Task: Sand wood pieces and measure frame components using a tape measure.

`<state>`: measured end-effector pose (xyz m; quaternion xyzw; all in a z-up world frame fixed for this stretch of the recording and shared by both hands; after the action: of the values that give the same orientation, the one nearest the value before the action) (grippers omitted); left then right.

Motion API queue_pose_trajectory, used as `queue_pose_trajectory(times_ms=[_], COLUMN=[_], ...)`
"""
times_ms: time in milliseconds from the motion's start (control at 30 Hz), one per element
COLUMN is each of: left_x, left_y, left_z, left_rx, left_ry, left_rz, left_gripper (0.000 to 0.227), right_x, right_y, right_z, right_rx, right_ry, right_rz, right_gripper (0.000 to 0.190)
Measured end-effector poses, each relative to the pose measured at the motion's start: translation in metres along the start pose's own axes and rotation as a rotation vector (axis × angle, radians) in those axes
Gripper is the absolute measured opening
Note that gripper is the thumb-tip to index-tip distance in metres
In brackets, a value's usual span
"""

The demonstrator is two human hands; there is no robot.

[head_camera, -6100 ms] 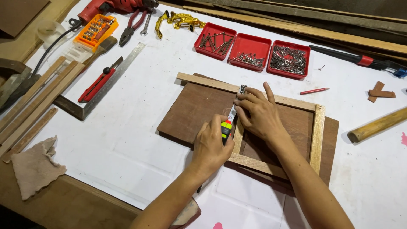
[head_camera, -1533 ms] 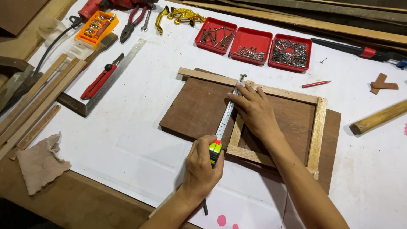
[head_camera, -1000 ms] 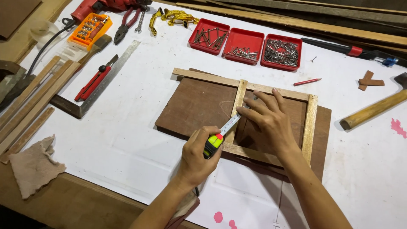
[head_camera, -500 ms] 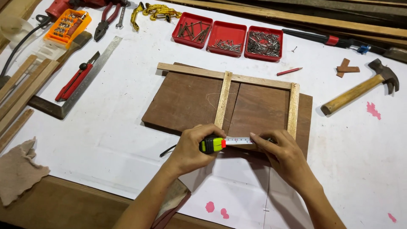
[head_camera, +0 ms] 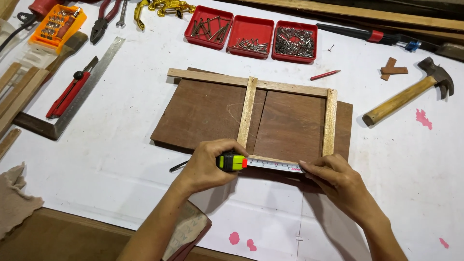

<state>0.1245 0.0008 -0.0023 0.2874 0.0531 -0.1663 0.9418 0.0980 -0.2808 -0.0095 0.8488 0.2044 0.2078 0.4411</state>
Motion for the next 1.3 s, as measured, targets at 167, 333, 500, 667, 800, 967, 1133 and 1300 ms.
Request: queue_pose_trajectory(times_ms=[167, 333, 500, 667, 800, 967, 1133, 1300], left_x=[-0.001, -0.001, 0.008, 0.019, 0.021, 0.022, 0.020, 0.017], left_y=[0.007, 0.012, 0.010, 0.007, 0.004, 0.004, 0.001, 0.011], left_z=[-0.010, 0.000, 0.000, 0.000, 0.005, 0.023, 0.028, 0.035], left_rx=[0.005, 0.022, 0.180, 0.238, 0.291, 0.368, 0.434, 0.499], left_ry=[0.053, -0.048, 0.073, 0.064, 0.059, 0.075, 0.138, 0.170], left_rz=[-0.004, -0.009, -0.161, -0.308, -0.407, -0.454, -0.508, -0.450], left_gripper=[0.026, 0.033, 0.038, 0.050, 0.053, 0.054, 0.056, 0.056], right_x=[0.002, 0.009, 0.009, 0.009, 0.009, 0.009, 0.009, 0.006], right_y=[0.000, 0.005, 0.002, 0.000, 0.001, -0.001, 0.002, 0.002], right_z=[0.003, -0.007, 0.004, 0.007, 0.006, 0.007, 0.001, 0.001], right_rx=[-0.040, -0.037, 0.014, 0.006, 0.002, -0.007, -0.040, -0.048], right_ry=[-0.044, 0.001, -0.158, -0.208, -0.177, -0.179, -0.138, -0.121], right_rz=[-0.077, -0.080, -0.138, -0.162, -0.138, -0.148, -0.123, -0.095], right_gripper=[0.044, 0.043, 0.047, 0.041, 0.045, 0.047, 0.043, 0.041])
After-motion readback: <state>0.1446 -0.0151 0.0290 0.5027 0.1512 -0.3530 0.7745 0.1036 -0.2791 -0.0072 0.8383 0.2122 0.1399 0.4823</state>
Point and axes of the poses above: each hand's wrist, its own x-axis towards the middle knuckle, its own y-axis out of the back of the hand, z = x × y, the point moved 7 cm from there along x, towards the middle knuckle, and after that the axes turned 10 degrees about y, right-handed, at the moved point
